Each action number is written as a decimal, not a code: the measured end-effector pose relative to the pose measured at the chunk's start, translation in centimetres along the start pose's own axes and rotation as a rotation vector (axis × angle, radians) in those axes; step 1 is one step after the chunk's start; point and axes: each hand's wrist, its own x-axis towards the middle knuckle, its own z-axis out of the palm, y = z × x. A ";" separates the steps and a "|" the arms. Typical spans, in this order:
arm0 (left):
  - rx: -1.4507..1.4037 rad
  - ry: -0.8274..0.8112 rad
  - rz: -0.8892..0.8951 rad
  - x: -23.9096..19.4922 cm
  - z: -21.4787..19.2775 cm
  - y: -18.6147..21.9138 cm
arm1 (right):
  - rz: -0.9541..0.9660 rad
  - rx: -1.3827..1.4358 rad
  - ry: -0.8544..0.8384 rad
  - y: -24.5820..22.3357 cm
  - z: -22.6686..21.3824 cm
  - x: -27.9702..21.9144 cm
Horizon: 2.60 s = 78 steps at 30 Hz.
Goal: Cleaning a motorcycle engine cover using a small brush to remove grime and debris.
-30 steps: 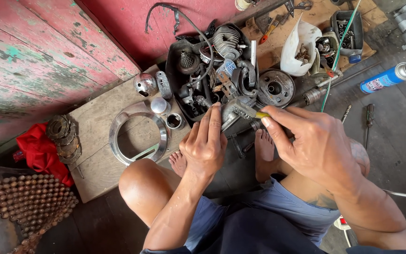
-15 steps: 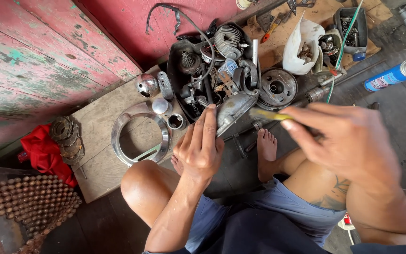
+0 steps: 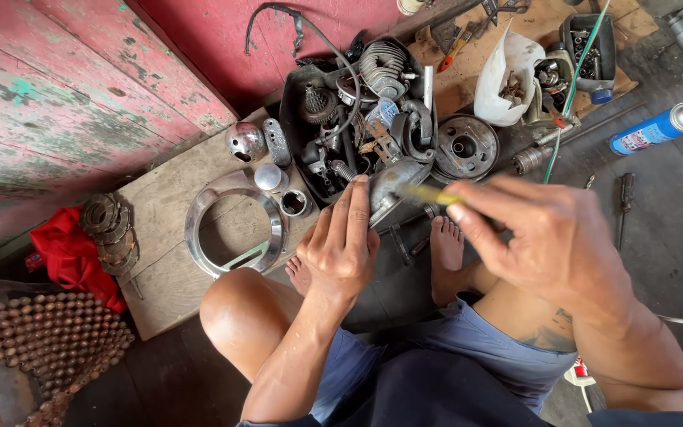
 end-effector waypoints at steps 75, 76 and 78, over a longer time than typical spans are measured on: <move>0.127 -0.186 -0.225 -1.0 0.3 0.0 | -0.078 -0.172 -0.006 -0.3 3.7 -1.8; 0.129 -0.188 -0.224 -1.1 0.4 -0.1 | -0.077 -0.168 -0.006 0.0 3.5 -1.6; 0.123 -0.225 -0.229 -1.3 0.5 0.0 | -0.001 -0.260 0.014 0.8 3.1 -1.2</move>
